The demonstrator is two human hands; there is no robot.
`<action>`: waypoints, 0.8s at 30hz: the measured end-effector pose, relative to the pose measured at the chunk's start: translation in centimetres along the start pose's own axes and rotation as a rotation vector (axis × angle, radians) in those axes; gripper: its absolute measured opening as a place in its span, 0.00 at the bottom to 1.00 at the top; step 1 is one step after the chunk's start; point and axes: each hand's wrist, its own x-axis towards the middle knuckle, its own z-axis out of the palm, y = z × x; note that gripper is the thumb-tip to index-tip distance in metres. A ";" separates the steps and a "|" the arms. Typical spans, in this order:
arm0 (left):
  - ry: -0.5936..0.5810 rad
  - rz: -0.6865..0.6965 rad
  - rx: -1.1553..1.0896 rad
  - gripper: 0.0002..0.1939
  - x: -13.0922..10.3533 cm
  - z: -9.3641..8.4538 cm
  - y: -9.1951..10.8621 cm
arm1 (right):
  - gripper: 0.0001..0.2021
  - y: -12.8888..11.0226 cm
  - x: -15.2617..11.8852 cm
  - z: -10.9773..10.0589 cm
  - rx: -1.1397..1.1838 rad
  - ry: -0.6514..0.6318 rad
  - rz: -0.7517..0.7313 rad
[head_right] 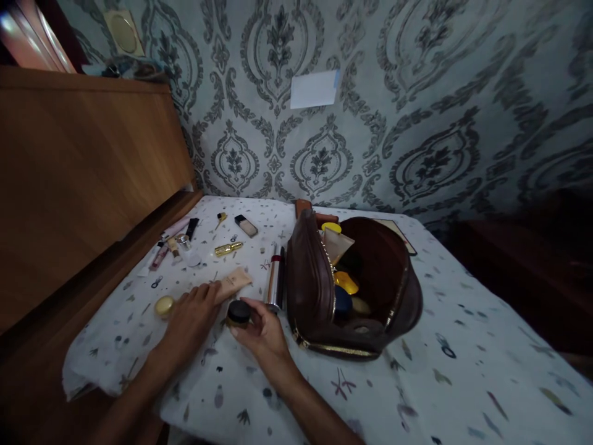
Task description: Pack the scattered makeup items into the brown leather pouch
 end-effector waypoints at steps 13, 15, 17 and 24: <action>-0.052 -0.086 0.138 0.13 1.9 -2.1 1.0 | 0.28 1.2 0.3 -0.6 -0.038 -0.068 0.005; -0.048 -0.049 0.150 0.14 3.5 -2.7 1.0 | 0.28 1.4 0.4 -0.6 -0.028 -0.073 0.012; -0.044 -0.021 0.159 0.15 6.0 -3.0 0.9 | 0.28 1.4 0.4 -0.5 -0.026 -0.072 0.019; -0.140 0.023 0.170 0.19 13.8 -1.6 0.0 | 0.25 0.7 -0.1 0.0 -0.054 -0.053 0.020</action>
